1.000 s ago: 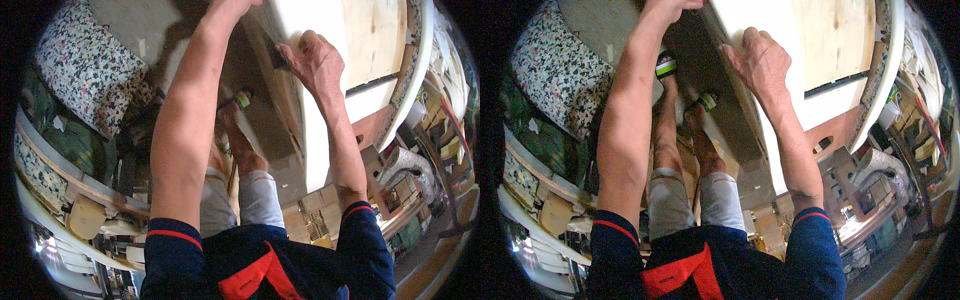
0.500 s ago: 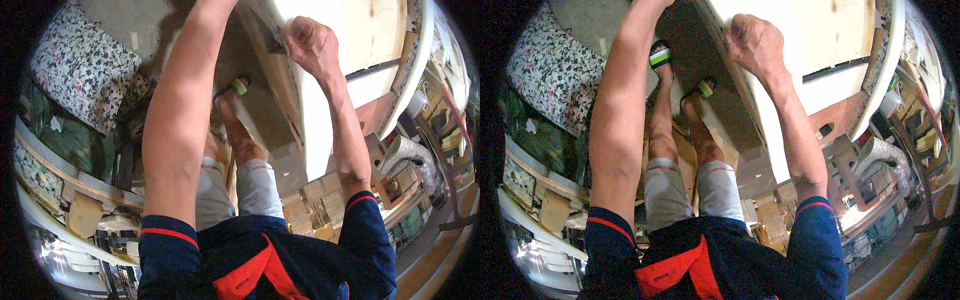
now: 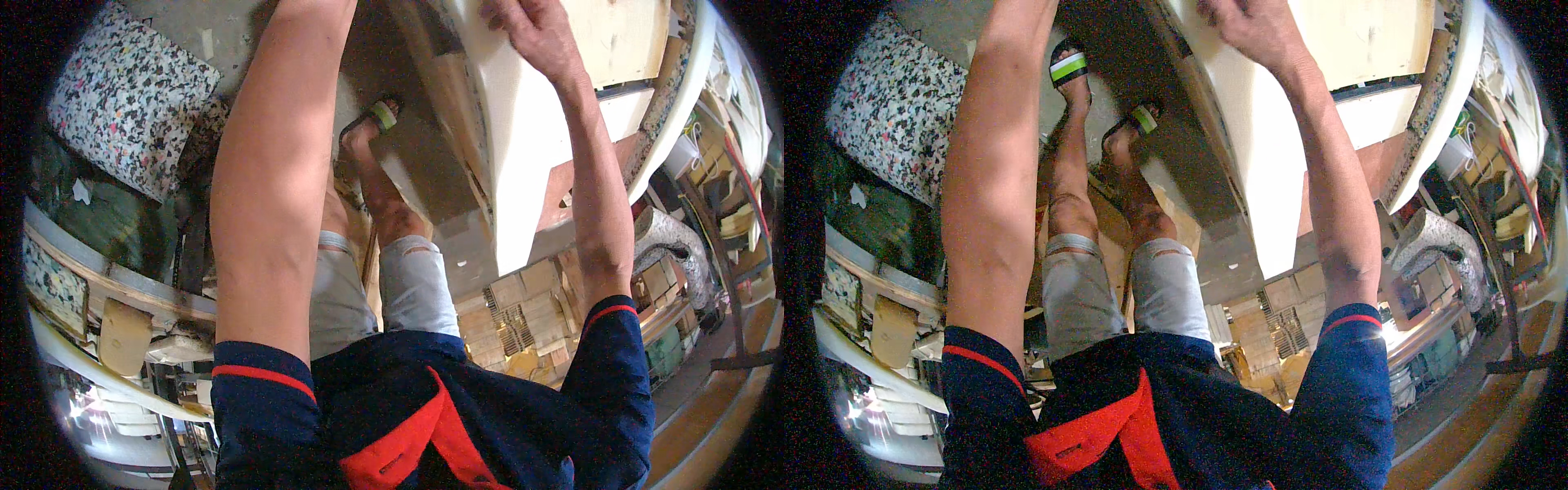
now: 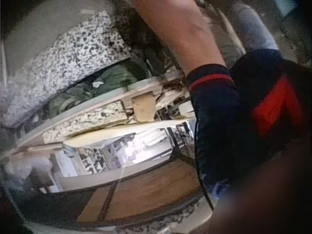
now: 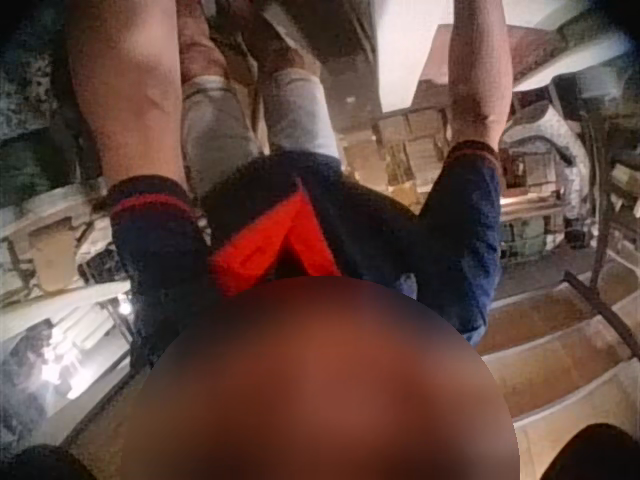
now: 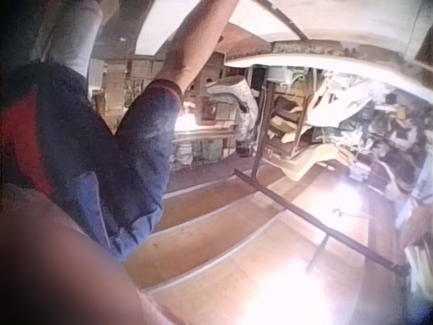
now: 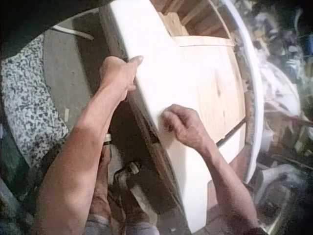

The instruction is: The person positions a white foam piece against a wooden mold, then uses a hand saw to cut and shape the foam along the mold's edge. The person repeatedly checks fit and removes excess foam with the saw.

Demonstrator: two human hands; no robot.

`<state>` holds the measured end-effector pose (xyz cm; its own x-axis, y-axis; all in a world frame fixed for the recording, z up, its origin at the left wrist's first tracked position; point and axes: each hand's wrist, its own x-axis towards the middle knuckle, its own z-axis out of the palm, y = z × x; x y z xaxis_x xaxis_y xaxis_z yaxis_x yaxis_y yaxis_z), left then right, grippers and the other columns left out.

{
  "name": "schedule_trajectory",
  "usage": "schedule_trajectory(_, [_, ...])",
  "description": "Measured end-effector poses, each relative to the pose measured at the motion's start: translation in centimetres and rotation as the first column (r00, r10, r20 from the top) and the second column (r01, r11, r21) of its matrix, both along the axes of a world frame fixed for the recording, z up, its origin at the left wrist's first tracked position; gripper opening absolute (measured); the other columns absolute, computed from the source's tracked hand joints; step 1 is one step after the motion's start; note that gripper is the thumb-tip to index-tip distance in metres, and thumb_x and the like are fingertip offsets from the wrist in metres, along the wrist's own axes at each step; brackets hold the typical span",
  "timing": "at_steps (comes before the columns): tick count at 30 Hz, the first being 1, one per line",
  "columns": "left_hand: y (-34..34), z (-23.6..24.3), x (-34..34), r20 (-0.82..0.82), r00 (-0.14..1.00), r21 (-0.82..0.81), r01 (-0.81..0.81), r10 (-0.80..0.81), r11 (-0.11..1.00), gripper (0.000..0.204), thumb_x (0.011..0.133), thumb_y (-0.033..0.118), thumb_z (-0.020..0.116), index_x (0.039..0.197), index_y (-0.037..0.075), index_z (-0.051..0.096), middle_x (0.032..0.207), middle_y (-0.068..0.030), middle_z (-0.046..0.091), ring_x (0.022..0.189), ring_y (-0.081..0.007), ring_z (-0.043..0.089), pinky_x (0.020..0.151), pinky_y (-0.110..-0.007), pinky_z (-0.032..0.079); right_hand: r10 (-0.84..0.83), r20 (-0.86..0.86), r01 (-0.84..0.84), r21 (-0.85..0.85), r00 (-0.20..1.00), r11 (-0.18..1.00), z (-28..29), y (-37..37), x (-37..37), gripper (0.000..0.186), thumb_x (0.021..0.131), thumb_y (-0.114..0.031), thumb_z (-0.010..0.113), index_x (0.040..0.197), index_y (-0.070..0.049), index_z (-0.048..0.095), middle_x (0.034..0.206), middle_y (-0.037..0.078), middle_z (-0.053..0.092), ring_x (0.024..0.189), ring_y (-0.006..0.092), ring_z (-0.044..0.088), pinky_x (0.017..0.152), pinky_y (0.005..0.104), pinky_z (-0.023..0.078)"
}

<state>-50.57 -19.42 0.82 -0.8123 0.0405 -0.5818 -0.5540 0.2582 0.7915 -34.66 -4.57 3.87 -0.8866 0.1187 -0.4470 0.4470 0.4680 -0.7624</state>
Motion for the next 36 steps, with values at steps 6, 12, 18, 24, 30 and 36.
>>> schedule_trajectory(6, [-0.2, -0.1, 1.2, -0.011, 0.999, 0.034, -0.041, 0.042, 0.999, 0.049, 0.086, 0.031, 0.078, 0.103, -0.014, 0.069, 0.101, -0.0229, 0.072, 0.085, -0.0311, 0.073, 0.067, -0.042, 0.063, 0.177, -0.141, -0.085, 0.498, 0.974, 0.863, 0.9, -0.4, 2.1, 0.025, 0.089, -0.019, 0.068, 0.074, -0.001, 0.059, 0.067, 0.014, 0.060, 0.058, 0.0239, 0.059, 0.055, 0.0357, 0.049])
schedule_trajectory(12, [-0.2, -2.3, 5.5, 0.148, 0.929, 0.435, -0.370, 0.340, 0.821, 0.055, 0.094, 0.033, 0.070, 0.124, -0.012, 0.059, 0.119, -0.0252, 0.064, 0.114, -0.0359, 0.064, 0.093, -0.048, 0.055, 0.339, -0.073, -0.197, 0.692, 0.938, 0.694, 1.6, -2.9, 4.9, 0.031, 0.083, -0.028, 0.072, 0.076, -0.005, 0.053, 0.072, 0.014, 0.055, 0.068, 0.0345, 0.061, 0.059, 0.0459, 0.051])
schedule_trajectory(18, [-3.4, -1.8, 11.6, 0.592, 0.792, 0.563, -0.538, 0.148, 0.627, 0.066, 0.102, 0.041, 0.055, 0.136, -0.014, 0.046, 0.137, -0.0340, 0.051, 0.126, -0.0456, 0.054, 0.104, -0.053, 0.049, 0.232, -0.007, -0.181, 0.604, 0.973, 0.776, 0.9, -3.3, 5.1, 0.020, 0.081, -0.018, 0.071, 0.076, -0.005, 0.057, 0.074, 0.016, 0.057, 0.076, 0.0372, 0.062, 0.065, 0.0485, 0.051])
schedule_trajectory(24, [-0.7, -2.0, 14.8, 0.491, 0.861, 0.335, -0.330, 0.136, 0.882, 0.072, 0.103, 0.048, 0.049, 0.134, -0.018, 0.046, 0.135, -0.0358, 0.052, 0.122, -0.0459, 0.057, 0.101, -0.051, 0.051, 0.237, 0.067, -0.235, 0.542, 0.969, 0.807, 0.4, -2.5, 5.7, 0.019, 0.083, -0.021, 0.069, 0.086, -0.004, 0.062, 0.087, 0.019, 0.060, 0.090, 0.0393, 0.061, 0.076, 0.0505, 0.051])
schedule_trajectory(30, [-1.0, -1.5, 15.4, 0.347, 0.924, 0.460, -0.319, 0.162, 0.829, 0.049, 0.094, 0.043, 0.070, 0.108, -0.004, 0.066, 0.101, -0.0172, 0.069, 0.088, -0.0240, 0.069, 0.076, -0.035, 0.058, 0.335, -0.156, -0.160, 0.648, 0.929, 0.745, -1.5, -2.7, 7.1, 0.015, 0.082, -0.020, 0.070, 0.082, -0.007, 0.063, 0.076, 0.012, 0.060, 0.074, 0.0347, 0.061, 0.062, 0.0468, 0.050])
schedule_trajectory(36, [0.7, -1.3, 15.7, 0.080, 0.997, 0.186, -0.030, 0.015, 0.982, 0.028, 0.081, 0.010, 0.084, 0.097, -0.006, 0.067, 0.091, -0.0120, 0.072, 0.077, -0.0150, 0.066, 0.068, -0.029, 0.054, 0.331, -0.159, -0.194, 0.552, 0.930, 0.811, -0.7, -2.5, 6.8, 0.013, 0.079, -0.016, 0.069, 0.085, -0.007, 0.061, 0.078, 0.012, 0.057, 0.075, 0.0336, 0.060, 0.063, 0.0464, 0.049])
